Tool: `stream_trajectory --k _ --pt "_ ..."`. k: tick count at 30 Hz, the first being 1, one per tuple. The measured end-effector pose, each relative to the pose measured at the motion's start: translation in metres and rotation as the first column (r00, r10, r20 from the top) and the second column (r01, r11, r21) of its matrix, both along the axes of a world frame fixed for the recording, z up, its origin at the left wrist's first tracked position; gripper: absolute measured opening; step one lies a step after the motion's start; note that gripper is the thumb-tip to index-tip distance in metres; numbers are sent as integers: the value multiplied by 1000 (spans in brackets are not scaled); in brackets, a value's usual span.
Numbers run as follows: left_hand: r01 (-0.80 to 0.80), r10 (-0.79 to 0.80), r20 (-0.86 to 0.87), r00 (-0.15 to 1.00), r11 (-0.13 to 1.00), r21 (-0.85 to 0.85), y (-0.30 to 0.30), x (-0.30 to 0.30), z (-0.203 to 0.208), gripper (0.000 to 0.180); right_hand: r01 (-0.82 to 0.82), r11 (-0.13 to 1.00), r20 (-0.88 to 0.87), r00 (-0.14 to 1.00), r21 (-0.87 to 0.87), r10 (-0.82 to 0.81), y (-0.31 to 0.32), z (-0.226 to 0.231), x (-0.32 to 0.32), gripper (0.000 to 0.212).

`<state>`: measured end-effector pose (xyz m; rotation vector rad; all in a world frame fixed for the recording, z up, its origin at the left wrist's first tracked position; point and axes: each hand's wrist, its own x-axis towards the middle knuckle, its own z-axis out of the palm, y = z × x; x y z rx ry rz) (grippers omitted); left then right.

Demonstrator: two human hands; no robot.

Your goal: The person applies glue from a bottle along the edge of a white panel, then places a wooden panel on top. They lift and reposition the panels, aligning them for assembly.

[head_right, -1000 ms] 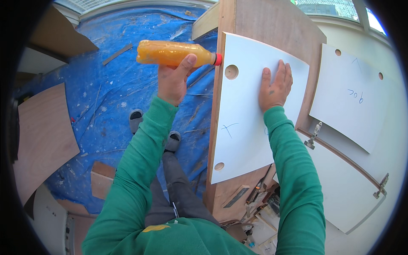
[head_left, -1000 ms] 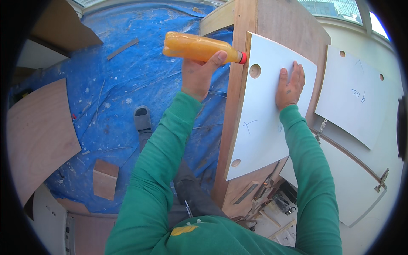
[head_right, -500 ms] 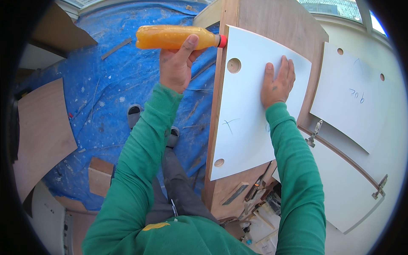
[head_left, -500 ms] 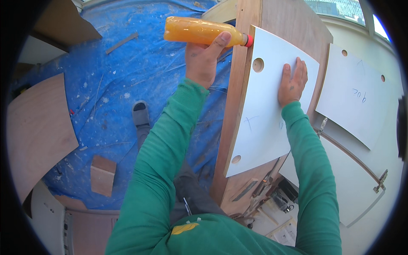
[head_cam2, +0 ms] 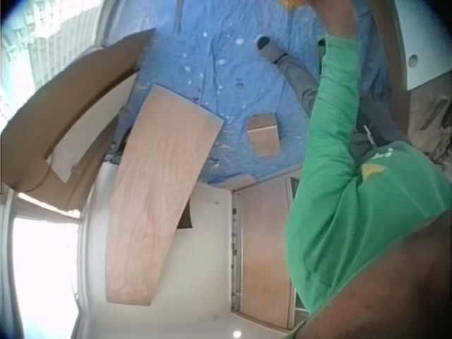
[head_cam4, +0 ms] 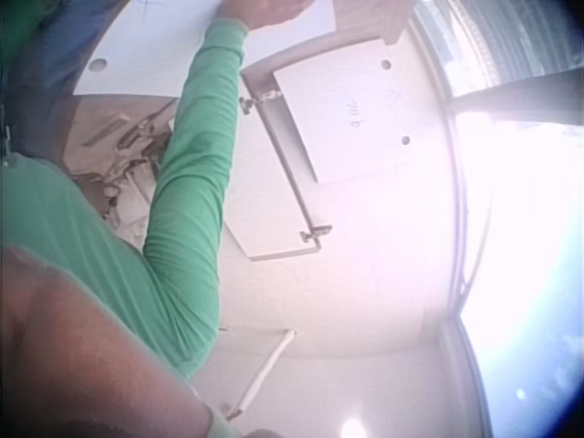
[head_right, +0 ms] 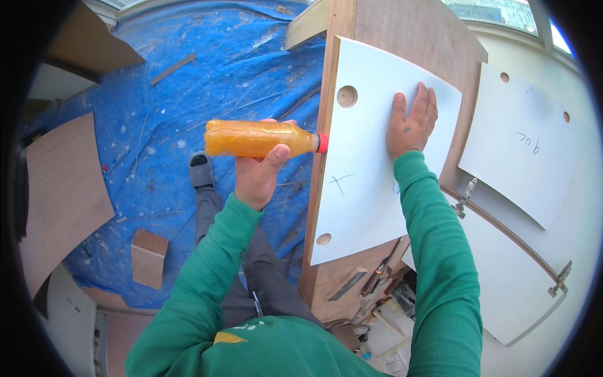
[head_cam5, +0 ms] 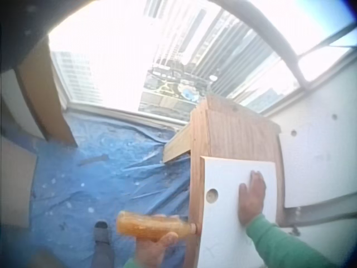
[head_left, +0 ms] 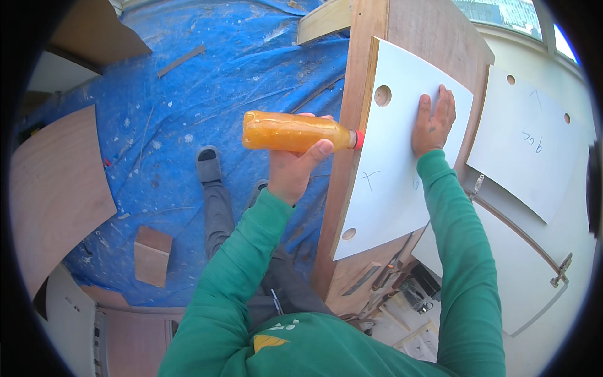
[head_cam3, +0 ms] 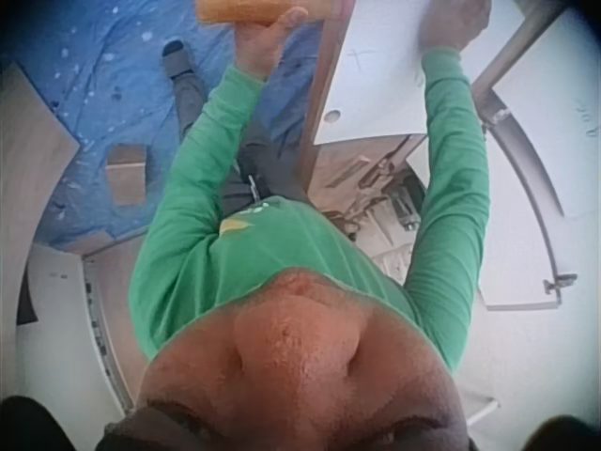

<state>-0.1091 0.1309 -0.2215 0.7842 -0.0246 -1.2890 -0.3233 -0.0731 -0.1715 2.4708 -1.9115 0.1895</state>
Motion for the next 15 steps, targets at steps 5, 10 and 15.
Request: stream_trajectory --k 5,10,15 --pt "-38 44 -79 996 997 68 -14 3 2 54 5 1000 -5 1000 1 -5 1 0 -1 70" --pt "-88 92 56 994 994 -70 -68 22 -9 45 -29 1000 3 1000 -13 29 -1 -1 0 70" --pt "-56 67 92 993 992 -110 -92 35 -16 43 -15 1000 1 1000 -16 15 -1 -1 2 69"
